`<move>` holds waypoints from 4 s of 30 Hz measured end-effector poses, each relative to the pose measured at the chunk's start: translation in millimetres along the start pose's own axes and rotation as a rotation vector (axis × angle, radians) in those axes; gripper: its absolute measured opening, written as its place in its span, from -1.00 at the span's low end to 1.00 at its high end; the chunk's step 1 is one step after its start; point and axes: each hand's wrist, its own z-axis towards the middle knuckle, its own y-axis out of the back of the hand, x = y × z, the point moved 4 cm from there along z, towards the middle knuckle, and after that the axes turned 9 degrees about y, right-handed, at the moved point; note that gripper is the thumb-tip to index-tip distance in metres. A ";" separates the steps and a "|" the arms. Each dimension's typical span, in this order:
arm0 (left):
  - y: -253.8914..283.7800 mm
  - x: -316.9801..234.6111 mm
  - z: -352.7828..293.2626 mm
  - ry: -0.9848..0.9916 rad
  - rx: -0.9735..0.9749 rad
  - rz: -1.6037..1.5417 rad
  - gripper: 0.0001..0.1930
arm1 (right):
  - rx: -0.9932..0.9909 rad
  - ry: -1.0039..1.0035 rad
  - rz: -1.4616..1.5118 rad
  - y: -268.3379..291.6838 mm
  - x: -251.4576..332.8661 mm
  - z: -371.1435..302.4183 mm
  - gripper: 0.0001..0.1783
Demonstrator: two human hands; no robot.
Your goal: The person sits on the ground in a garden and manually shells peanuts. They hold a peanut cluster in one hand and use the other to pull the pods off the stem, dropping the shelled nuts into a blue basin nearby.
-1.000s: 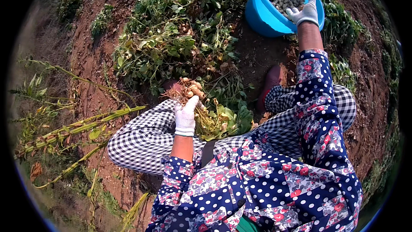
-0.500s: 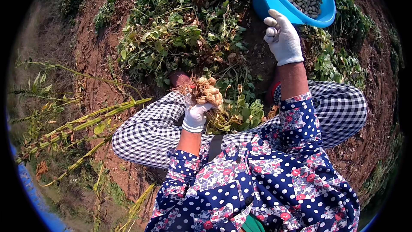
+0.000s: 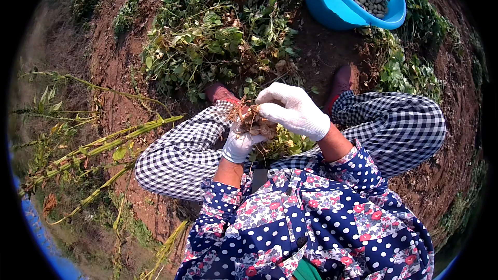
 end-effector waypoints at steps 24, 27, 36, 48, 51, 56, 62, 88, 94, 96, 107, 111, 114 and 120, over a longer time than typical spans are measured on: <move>-4.9 -1.5 -4.1 -0.063 0.492 -0.675 -0.53 | -0.038 -0.259 0.977 -20.9 -63.8 -0.1 -0.65; -8.8 2.4 -9.0 0.030 0.352 -0.710 -0.57 | 0.041 -0.247 0.971 -34.3 -61.3 1.4 -0.67; -3.3 18.7 -11.8 0.052 0.563 -0.566 -0.52 | 0.371 -0.209 0.495 -29.0 -27.2 -0.3 -0.62; 13.2 15.8 -14.3 -0.149 0.019 -0.416 -0.49 | -0.234 0.001 -0.136 -30.3 -26.0 -3.5 -0.77; -0.5 7.2 -13.0 -0.075 0.171 -0.430 -0.40 | -0.057 -0.376 0.503 -37.0 -49.7 -7.2 -0.75; -7.8 -2.3 -13.7 -0.012 0.219 -0.415 -0.35 | 0.136 -0.358 0.869 -31.4 -42.6 -12.7 -0.67; 2.4 5.9 -15.3 -0.048 0.239 -0.317 -0.40 | 0.316 -0.310 0.546 -28.9 -24.0 -10.7 -0.58; 13.6 -3.8 4.1 -0.110 -0.031 -0.134 -0.77 | -0.916 0.021 0.833 144.2 -47.8 59.4 -0.85; 25.1 3.1 10.7 -0.181 -0.076 -0.208 -0.78 | -1.150 0.402 1.423 297.9 -43.2 64.3 -0.33; 24.7 4.5 13.0 -0.131 -0.104 -0.226 -0.79 | -1.276 0.430 1.304 319.3 -66.4 48.4 -0.49; 24.3 7.9 19.5 -0.124 -0.069 -0.242 -0.81 | -1.047 0.289 1.062 271.5 -58.1 27.8 -0.53; 32.6 13.8 16.9 -0.262 -0.066 0.060 -0.25 | -1.328 0.593 0.235 299.0 46.9 12.4 -0.32; 31.1 18.1 19.7 -0.312 0.019 0.003 -0.48 | -1.502 0.676 -0.428 326.1 74.8 10.0 -0.16; 20.4 10.3 22.1 -0.307 -0.154 0.189 -0.79 | -0.855 -0.586 -1.280 303.5 -63.7 37.9 -0.38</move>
